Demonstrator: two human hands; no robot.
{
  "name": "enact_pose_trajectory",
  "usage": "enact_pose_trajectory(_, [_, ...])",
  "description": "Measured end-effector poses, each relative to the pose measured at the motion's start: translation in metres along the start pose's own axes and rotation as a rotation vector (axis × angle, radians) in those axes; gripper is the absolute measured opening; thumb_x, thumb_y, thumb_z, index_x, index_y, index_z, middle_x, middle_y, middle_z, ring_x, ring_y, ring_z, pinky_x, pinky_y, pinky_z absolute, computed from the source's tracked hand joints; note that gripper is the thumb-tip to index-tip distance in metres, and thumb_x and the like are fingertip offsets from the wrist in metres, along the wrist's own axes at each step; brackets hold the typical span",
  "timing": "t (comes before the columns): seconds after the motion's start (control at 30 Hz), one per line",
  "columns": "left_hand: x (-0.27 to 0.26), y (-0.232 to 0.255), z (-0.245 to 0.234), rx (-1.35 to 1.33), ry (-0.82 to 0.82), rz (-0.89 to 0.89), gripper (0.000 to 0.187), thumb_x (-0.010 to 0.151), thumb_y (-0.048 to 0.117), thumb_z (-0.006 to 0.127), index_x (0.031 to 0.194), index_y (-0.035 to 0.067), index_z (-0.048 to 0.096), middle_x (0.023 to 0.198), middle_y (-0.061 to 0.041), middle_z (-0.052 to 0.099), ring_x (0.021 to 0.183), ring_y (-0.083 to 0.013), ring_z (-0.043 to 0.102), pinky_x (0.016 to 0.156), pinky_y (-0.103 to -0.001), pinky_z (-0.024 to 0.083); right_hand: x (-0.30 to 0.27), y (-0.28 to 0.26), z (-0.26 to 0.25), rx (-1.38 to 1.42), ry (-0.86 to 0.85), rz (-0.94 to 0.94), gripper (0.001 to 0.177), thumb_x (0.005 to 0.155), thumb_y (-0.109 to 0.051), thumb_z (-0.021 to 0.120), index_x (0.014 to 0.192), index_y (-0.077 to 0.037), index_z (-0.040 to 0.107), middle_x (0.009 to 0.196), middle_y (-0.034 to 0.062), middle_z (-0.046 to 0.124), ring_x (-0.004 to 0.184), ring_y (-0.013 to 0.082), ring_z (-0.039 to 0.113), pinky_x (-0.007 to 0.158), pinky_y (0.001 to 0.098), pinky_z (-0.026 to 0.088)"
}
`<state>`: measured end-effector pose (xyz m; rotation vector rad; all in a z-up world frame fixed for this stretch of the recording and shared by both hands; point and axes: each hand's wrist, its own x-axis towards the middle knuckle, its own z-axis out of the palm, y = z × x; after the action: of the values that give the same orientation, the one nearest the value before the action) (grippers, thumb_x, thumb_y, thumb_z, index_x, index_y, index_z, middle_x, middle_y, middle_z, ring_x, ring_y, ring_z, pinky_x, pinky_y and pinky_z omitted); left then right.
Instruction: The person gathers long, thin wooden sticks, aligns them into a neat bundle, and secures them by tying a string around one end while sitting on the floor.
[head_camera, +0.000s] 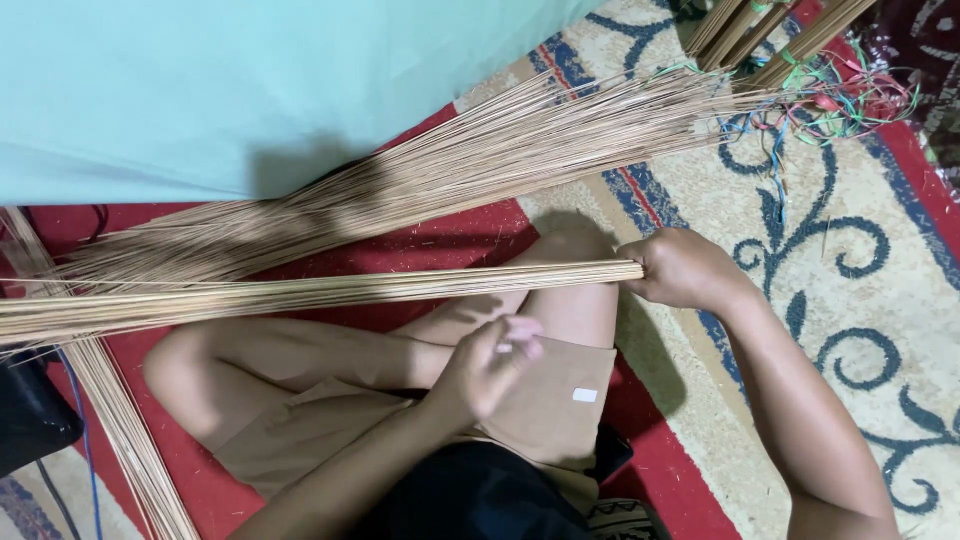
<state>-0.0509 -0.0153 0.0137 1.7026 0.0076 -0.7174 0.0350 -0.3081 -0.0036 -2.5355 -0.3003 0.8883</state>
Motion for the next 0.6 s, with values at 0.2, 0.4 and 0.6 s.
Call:
enact_pose_trajectory(0.2, [0.035,0.092,0.007,1.291,0.104,0.603,0.077,0.076,0.03,0.085,0.141,0.005,0.053,0.144,-0.024,0.051,0.14,-0.0401,0.044,0.121,-0.059,0.026,0.001,0.005,0.002,-0.196,0.0,0.029,0.019,0.083,-0.032,0.073,0.076,-0.015,0.069,0.062,0.0047,0.07,0.07,0.0333,0.072,0.068,0.0442,0.057])
enact_pose_trajectory(0.4, [0.143,0.001,-0.011,1.188,-0.113,0.567,0.011,0.077,0.002,0.064,0.071,0.004,0.073,0.065,-0.016,0.071,0.064,-0.0418,0.072,0.051,-0.052,0.055,0.013,0.021,-0.002,-0.283,0.094,0.027,0.014,0.076,-0.029,0.075,0.082,-0.016,0.073,0.065,0.0043,0.074,0.071,0.0332,0.075,0.071,0.0477,0.06])
enact_pose_trajectory(0.6, [0.203,-0.014,-0.011,1.149,-0.084,0.531,0.017,0.085,0.017,0.062,0.072,0.009,0.069,0.063,-0.009,0.068,0.062,-0.035,0.073,0.051,-0.052,0.058,0.054,0.092,0.029,-0.422,0.373,-0.043,0.018,0.084,-0.037,0.072,0.086,-0.021,0.065,0.067,0.0006,0.067,0.073,0.0296,0.073,0.071,0.0447,0.06])
